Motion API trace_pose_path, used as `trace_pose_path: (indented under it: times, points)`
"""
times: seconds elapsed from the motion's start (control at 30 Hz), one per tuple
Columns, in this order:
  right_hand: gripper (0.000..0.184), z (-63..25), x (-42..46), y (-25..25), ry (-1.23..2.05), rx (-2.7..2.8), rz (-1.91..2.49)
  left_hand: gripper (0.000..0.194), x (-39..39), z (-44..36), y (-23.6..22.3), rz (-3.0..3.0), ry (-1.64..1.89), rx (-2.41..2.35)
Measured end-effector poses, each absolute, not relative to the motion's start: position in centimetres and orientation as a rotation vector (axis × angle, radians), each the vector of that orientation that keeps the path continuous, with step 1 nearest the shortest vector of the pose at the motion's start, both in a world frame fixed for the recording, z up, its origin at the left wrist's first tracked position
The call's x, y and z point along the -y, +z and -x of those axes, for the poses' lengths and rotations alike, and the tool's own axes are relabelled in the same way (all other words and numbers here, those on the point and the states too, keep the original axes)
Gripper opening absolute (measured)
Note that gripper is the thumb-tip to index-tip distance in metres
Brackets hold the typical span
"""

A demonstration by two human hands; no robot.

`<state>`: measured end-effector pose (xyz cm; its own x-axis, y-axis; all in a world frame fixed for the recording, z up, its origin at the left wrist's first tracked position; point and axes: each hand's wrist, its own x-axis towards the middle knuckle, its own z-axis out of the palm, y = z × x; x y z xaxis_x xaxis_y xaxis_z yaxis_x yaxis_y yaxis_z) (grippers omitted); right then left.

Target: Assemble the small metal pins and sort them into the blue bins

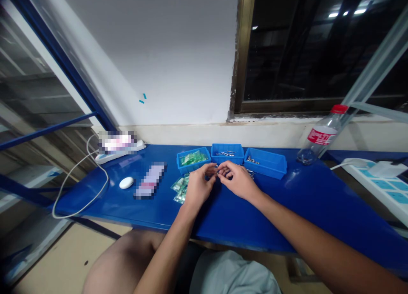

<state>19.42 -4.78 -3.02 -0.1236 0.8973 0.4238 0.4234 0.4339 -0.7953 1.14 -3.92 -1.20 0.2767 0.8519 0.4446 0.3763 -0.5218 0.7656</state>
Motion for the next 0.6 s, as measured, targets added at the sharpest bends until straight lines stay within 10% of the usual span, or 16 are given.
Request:
trace_pose_path:
  times: [0.6]
  points:
    - [0.013,-19.62,4.86,-2.61,0.522,1.791,1.109,0.016,4.46,-1.09,-0.80,-1.949,1.124,-1.119]
